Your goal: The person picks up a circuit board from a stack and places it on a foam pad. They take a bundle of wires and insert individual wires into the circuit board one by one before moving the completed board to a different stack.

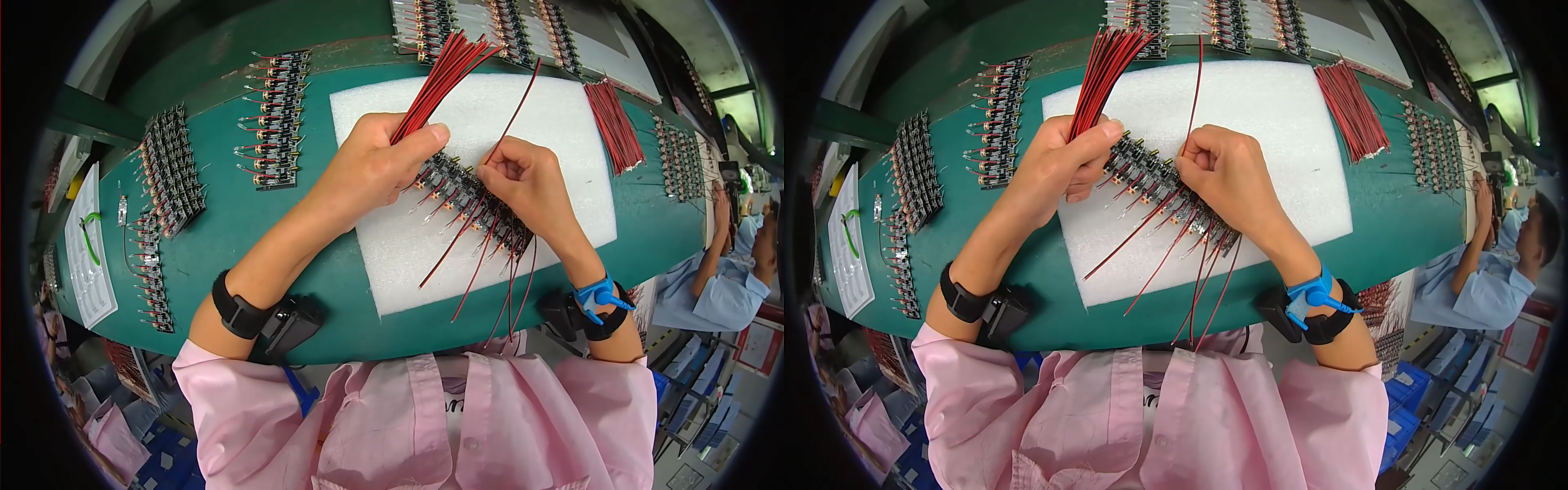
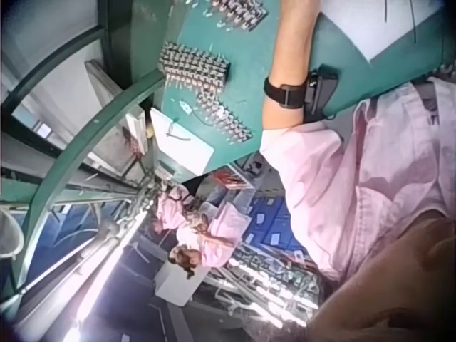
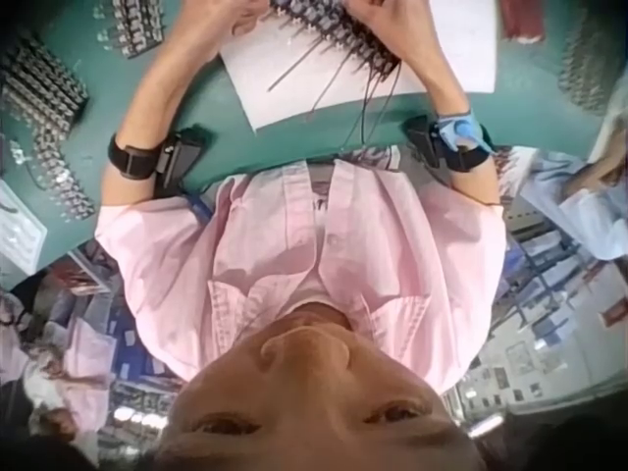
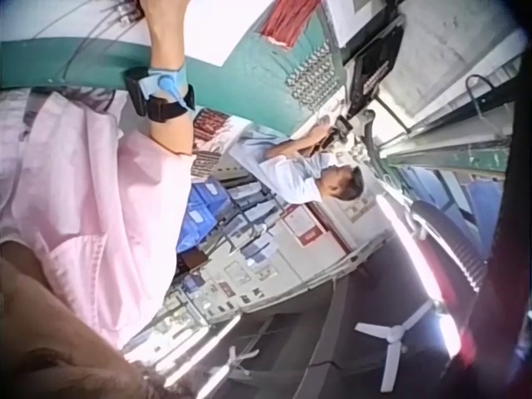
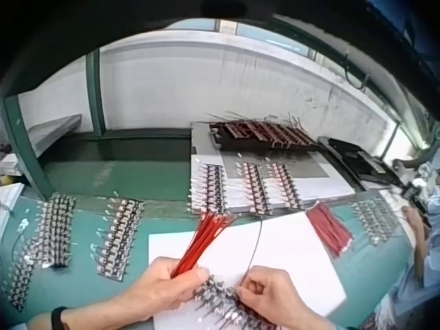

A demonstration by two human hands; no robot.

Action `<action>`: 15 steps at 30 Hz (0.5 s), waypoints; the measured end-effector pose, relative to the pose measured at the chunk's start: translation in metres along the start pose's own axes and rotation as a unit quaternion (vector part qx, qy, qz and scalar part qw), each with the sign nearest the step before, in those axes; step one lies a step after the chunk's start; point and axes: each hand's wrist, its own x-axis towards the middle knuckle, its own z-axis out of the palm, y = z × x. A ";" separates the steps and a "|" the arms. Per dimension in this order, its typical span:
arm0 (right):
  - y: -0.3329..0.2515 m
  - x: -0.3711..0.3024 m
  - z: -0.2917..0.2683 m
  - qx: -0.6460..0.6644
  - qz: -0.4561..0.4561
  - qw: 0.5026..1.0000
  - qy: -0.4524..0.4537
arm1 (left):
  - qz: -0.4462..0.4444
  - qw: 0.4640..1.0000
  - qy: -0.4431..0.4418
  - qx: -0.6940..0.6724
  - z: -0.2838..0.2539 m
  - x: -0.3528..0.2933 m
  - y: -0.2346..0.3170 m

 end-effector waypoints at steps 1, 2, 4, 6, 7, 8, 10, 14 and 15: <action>0.000 0.000 0.000 -0.001 -0.002 1.000 0.000 | -0.003 1.000 -0.002 -0.002 0.000 0.000 0.000; -0.001 0.001 0.000 -0.003 -0.003 1.000 -0.001 | -0.005 1.000 -0.004 -0.003 -0.001 0.000 0.001; -0.002 0.002 -0.001 -0.007 -0.004 1.000 -0.002 | -0.008 1.000 -0.007 -0.004 -0.001 0.000 0.002; -0.002 0.002 -0.001 -0.017 -0.005 1.000 -0.005 | -0.009 1.000 -0.005 -0.002 0.000 0.000 0.002; -0.002 0.003 -0.001 -0.016 -0.005 1.000 -0.004 | -0.009 1.000 -0.004 0.000 0.000 0.000 0.002; -0.003 0.003 -0.001 -0.017 -0.008 1.000 -0.005 | -0.009 1.000 -0.004 0.001 0.000 0.000 0.002; -0.003 0.004 -0.001 -0.018 -0.014 1.000 -0.008 | -0.014 1.000 -0.005 -0.001 0.000 -0.001 0.002; -0.002 0.003 -0.002 -0.015 -0.005 1.000 -0.009 | -0.017 1.000 -0.004 0.000 0.001 -0.001 0.003; -0.002 0.003 -0.002 -0.015 -0.005 1.000 -0.009 | -0.017 1.000 -0.003 0.002 0.001 -0.001 0.003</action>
